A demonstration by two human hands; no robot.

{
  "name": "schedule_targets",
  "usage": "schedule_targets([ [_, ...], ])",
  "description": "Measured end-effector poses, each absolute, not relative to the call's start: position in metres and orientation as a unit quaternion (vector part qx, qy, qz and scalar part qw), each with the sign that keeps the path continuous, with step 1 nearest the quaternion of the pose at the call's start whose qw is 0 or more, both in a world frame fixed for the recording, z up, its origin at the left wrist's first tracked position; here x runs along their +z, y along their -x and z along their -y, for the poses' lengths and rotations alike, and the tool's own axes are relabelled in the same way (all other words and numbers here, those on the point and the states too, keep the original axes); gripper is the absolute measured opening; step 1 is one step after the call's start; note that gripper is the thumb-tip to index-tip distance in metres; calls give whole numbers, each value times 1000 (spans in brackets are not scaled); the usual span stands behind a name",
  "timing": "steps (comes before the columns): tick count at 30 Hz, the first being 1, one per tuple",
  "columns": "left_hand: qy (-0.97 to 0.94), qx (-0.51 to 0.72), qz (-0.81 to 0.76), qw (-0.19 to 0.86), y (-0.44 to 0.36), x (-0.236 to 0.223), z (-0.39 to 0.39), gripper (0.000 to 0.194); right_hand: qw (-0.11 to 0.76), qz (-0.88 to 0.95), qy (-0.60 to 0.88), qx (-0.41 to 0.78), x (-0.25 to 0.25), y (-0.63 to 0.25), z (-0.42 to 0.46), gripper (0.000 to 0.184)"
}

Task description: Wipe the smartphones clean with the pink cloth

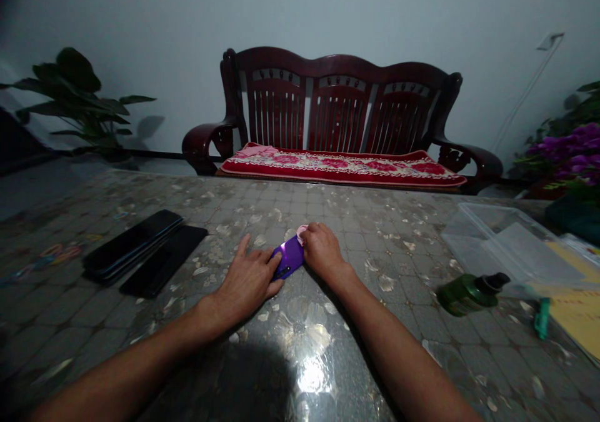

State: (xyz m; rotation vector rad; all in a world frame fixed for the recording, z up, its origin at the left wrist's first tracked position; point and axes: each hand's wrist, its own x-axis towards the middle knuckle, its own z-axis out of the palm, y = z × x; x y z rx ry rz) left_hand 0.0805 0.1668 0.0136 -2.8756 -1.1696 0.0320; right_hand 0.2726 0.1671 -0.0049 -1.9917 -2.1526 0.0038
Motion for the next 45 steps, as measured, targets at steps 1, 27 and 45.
schedule_targets([
  [1, 926, 7, 378, 20, -80, 14, -167, 39, 101, 721, 685, 0, -4, -273, -170, 23],
  [27, 938, 33, 343, 47, -79, 9, -167, 40, 95, 784, 613, 25, -4, -260, -139, 23],
  [45, 934, 71, 349, 16, -80, 14, -167, 35, 117, 729, 673, 40, 0, -268, -135, 24],
])
